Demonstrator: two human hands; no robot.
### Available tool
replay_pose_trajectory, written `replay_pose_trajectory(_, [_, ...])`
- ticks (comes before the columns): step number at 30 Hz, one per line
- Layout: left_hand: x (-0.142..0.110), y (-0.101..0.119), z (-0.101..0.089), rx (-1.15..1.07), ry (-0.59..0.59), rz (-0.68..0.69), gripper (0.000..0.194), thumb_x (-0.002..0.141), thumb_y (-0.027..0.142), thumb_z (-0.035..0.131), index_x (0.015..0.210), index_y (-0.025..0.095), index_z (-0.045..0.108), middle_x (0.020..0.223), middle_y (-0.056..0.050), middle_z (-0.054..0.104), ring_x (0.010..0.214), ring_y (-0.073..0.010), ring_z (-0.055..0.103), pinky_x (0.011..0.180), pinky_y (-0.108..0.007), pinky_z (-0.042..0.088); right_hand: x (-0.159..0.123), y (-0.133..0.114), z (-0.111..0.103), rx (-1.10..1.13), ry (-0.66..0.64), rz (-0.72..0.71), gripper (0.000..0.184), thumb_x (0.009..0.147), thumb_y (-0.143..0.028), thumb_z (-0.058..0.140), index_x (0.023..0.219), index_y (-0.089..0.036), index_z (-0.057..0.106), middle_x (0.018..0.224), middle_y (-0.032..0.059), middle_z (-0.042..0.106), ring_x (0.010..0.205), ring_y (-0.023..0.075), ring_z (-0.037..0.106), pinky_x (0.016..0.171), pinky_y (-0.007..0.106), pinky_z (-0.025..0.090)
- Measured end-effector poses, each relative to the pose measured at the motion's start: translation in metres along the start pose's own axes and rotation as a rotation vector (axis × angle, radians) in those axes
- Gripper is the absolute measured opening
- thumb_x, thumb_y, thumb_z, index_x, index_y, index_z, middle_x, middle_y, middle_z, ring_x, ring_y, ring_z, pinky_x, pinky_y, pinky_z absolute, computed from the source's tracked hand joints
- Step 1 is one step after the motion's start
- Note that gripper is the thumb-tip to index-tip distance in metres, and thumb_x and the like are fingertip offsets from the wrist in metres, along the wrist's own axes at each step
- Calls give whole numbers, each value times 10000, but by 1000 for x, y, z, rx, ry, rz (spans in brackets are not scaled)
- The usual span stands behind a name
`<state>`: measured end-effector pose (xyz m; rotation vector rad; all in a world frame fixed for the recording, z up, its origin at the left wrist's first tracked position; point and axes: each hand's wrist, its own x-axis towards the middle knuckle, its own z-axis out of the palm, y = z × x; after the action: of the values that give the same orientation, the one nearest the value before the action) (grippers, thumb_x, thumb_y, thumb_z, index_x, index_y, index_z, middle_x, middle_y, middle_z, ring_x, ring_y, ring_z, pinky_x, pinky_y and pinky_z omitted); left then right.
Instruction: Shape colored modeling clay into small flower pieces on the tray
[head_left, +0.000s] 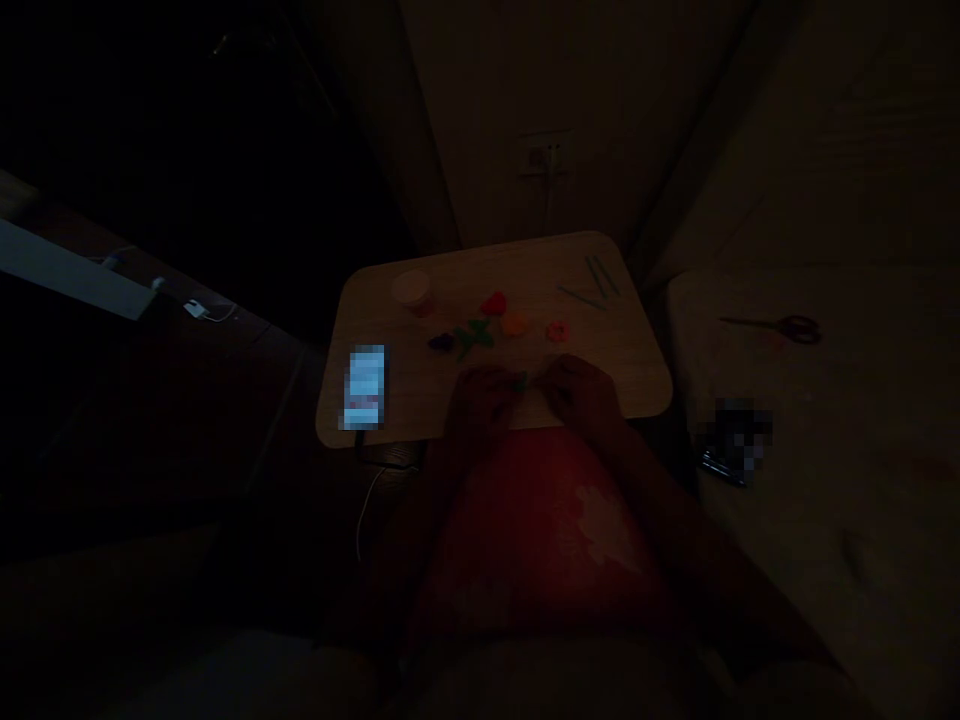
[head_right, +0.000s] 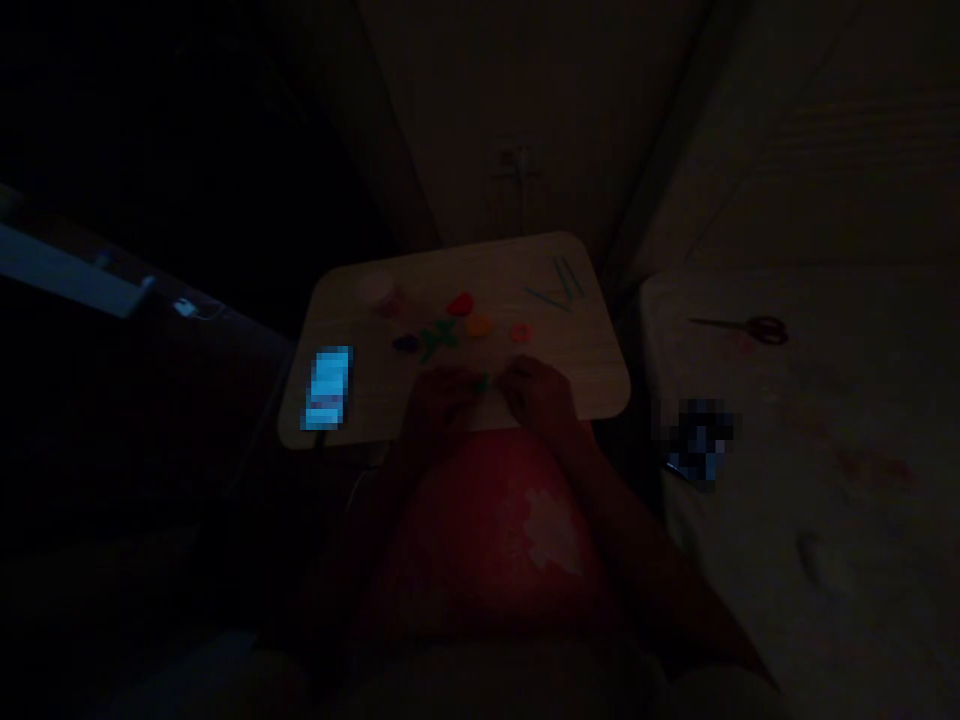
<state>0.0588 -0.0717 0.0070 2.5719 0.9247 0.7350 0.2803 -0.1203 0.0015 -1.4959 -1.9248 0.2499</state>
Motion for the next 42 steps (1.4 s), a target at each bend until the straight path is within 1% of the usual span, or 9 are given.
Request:
replay_pose_trajectory(5, [0, 0, 1, -2, 6, -4, 207, 954, 189, 619, 1031, 248, 801, 1273, -22, 778, 1214, -256, 639, 1099, -499, 453, -1, 2, 0, 16, 3, -10, 207, 948, -183, 604, 946, -201, 810, 976, 98, 739, 896, 236, 681, 789, 347, 515])
replay_pose_trajectory(9, [0, -1, 2, -2, 13, 1, 207, 960, 198, 622, 1064, 249, 794, 1275, -25, 775, 1221, -253, 634, 1106, -498, 449, -1, 3, 1, 3, -8, -6, 204, 954, -197, 607, 938, -200, 811, 971, 97, 739, 891, 238, 681, 781, 348, 512])
replay_pose_trajectory(13, [0, -1, 0, 3, -11, -3, 204, 962, 198, 615, 1034, 251, 798, 1286, -27, 770, 1234, -258, 631, 1103, -502, 446, 1, 3, 2, 32, 24, 27, 208, 960, -192, 598, 950, -200, 806, 983, 98, 738, 923, 234, 684, 818, 344, 517])
replay_pose_trajectory(16, [0, 0, -1, 3, -31, -31, 217, 956, 186, 610, 1036, 254, 801, 1290, -24, 768, 1235, -256, 633, 1113, -503, 442, 1, 1, 3, 13, 11, 51, 202, 950, -184, 609, 929, -206, 809, 975, 95, 743, 916, 238, 683, 808, 346, 512])
replay_pose_trajectory(21, [0, -1, 1, -21, -17, -32, 201, 940, 177, 624, 1002, 251, 800, 1286, -20, 771, 1231, -251, 637, 1113, -498, 450, 2, 0, 2, 4, 25, 79, 207, 952, -187, 607, 950, -202, 813, 990, 97, 752, 929, 241, 692, 816, 346, 516])
replay_pose_trajectory(27, [2, -2, 1, -23, -25, -33, 210, 927, 164, 624, 1005, 251, 799, 1270, -32, 771, 1210, -258, 642, 1090, -508, 461, 4, -1, 0, -4, 8, 116, 201, 941, -188, 610, 938, -213, 810, 996, 93, 756, 943, 243, 693, 816, 346, 515])
replay_pose_trajectory(31, [4, 0, -1, -51, -16, -48, 193, 925, 155, 618, 961, 233, 791, 1253, -37, 771, 1197, -256, 634, 1082, -499, 469, 6, -3, -1, -24, -13, 137, 202, 939, -184, 615, 945, -210, 815, 1009, 96, 763, 956, 249, 694, 810, 346, 514])
replay_pose_trajectory(37, [4, -3, 2, -81, -2, -43, 187, 938, 164, 611, 961, 219, 789, 1244, -54, 761, 1190, -258, 622, 1088, -501, 471, 8, -3, -1, -42, 1, 123, 208, 931, -178, 611, 945, -198, 817, 1001, 101, 763, 950, 254, 696, 810, 346, 515])
replay_pose_trajectory(42, [4, -6, 3, -68, -19, -55, 183, 931, 164, 618, 965, 221, 789, 1243, -64, 741, 1192, -258, 620, 1091, -494, 473, 10, -1, 1, -73, 4, 127, 189, 912, -186, 628, 931, -208, 814, 1003, 101, 766, 930, 255, 693, 791, 346, 507])
